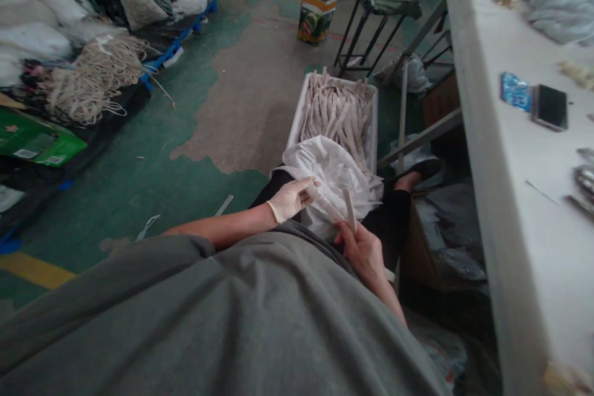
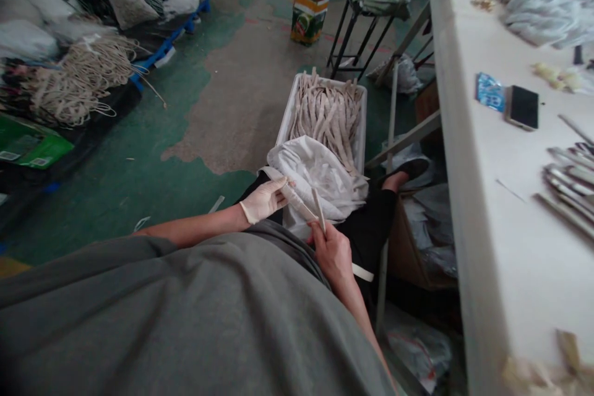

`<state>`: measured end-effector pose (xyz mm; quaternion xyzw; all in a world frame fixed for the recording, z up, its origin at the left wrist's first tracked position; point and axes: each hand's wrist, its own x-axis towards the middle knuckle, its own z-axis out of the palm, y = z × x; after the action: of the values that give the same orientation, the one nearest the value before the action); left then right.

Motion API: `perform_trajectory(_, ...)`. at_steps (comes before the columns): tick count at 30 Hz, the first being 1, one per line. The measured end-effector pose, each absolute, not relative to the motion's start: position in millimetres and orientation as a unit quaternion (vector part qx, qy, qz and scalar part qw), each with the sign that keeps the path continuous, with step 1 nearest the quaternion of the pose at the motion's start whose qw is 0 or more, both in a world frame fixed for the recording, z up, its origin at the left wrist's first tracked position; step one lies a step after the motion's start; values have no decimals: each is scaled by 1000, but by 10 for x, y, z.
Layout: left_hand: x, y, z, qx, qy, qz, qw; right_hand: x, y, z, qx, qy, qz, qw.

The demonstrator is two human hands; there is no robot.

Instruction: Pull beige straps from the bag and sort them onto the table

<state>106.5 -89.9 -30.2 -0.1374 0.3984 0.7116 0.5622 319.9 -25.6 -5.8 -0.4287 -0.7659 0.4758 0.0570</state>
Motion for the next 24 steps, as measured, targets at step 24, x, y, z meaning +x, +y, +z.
perform_trajectory(24,589,-804,-526,-239,372,716,539,3666,-10,145,-465,-710,512,135)
